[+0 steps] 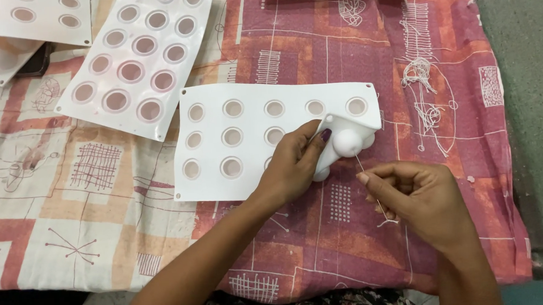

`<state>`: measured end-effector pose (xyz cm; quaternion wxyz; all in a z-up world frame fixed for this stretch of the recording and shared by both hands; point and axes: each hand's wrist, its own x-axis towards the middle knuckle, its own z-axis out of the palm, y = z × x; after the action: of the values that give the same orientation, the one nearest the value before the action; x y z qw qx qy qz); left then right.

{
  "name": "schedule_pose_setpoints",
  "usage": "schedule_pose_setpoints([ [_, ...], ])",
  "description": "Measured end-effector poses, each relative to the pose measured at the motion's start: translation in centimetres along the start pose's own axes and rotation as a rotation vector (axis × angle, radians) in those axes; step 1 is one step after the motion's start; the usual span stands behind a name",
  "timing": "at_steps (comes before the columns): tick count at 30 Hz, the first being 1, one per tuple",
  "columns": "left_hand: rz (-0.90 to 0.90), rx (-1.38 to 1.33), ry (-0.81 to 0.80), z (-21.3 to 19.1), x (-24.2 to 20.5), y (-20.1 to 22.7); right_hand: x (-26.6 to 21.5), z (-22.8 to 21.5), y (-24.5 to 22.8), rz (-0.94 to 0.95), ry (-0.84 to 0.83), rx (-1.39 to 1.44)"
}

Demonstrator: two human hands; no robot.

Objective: Manually threading candle wicks through sustainers or molds.

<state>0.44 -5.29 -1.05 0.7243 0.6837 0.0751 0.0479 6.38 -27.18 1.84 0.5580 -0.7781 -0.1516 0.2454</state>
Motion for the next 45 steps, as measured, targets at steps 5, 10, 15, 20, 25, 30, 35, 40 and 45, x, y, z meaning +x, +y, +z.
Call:
schedule_pose_setpoints([
  [5,0.071,0.222,0.043,0.6,-1.2,2.1,0.9,0.4,-1.1,0.061,-0.005,-0.015],
  [10,0.374,0.322,0.085,0.9,-1.8,1.8,1.4,0.9,-1.5,0.062,-0.022,-0.041],
  [15,0.424,0.386,0.163,1.3,-2.2,1.8,-1.2,-0.5,-0.6,0.197,-0.069,0.004],
  [20,0.424,0.474,0.127,1.7,-2.7,2.5,-0.8,0.0,0.3,0.165,-0.042,-0.025],
  [25,0.411,0.514,0.143,1.6,-3.3,3.0,0.4,0.7,-0.3,0.009,-0.076,0.021],
  [30,0.57,0.497,0.108,1.5,-3.4,1.6,0.3,-1.2,-5.0,0.032,0.066,-0.46],
  [35,0.662,0.6,0.131,1.8,-3.2,0.6,3.9,-2.0,-7.5,-0.309,0.018,-0.768],
  [40,0.732,0.644,0.118,1.7,-3.5,0.8,7.2,-1.7,-10.0,-0.326,-0.398,-0.955],
  [45,0.634,0.54,0.073,1.7,-3.5,0.5,8.9,-2.4,-8.4,-0.251,-0.664,-0.765],
])
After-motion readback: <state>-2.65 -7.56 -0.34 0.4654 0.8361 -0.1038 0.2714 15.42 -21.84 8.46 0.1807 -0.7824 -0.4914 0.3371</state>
